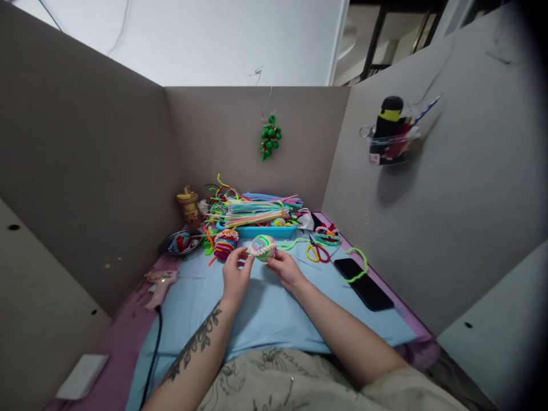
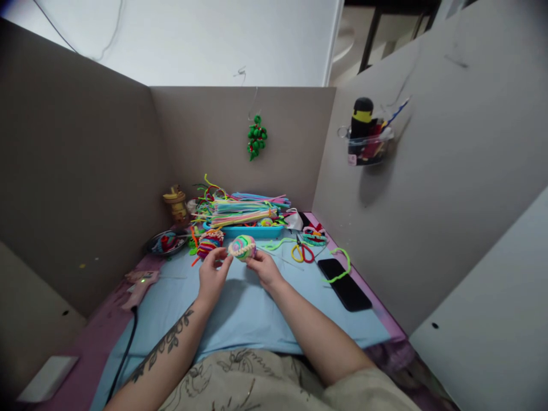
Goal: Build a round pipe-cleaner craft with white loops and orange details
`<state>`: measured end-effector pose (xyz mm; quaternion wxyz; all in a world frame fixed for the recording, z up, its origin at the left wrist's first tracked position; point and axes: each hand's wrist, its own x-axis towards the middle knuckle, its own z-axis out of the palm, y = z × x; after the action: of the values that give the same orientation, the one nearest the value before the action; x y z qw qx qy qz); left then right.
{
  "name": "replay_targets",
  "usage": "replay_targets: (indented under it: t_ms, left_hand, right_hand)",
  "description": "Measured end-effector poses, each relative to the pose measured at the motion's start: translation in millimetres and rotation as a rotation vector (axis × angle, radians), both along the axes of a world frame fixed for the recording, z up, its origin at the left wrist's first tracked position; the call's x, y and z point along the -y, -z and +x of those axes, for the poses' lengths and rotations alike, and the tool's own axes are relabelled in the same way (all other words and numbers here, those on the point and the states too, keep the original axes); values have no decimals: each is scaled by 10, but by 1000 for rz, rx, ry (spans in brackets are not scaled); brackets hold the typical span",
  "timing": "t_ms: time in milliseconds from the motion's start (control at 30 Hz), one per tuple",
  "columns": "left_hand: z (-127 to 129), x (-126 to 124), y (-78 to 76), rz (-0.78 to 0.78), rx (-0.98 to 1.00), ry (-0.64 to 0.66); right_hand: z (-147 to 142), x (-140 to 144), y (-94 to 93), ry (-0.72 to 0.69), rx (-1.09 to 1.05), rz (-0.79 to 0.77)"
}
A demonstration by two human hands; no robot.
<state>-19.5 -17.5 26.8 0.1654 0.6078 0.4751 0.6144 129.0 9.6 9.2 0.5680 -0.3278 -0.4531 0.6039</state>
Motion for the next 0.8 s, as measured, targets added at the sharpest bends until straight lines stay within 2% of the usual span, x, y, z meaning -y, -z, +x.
replay_targets:
  t_ms: [167, 267, 400, 600, 800]
  left_hand:
    - [9, -50, 34, -147, 64, 54]
    - [4, -69, 57, -170, 31, 60]
    - [-6, -67, 64, -139, -9, 46]
    - [-10, -33, 38, -72, -79, 13]
    - [-5, -12, 58, -17, -163, -3]
  right_hand:
    - [-2, -31, 35, 87, 69, 110]
    - [0, -42, 51, 115, 99, 174]
    - [14, -64, 88, 115, 138, 244]
    - [51, -105, 151, 175, 333, 379]
    - [53, -93, 155, 172, 346, 390]
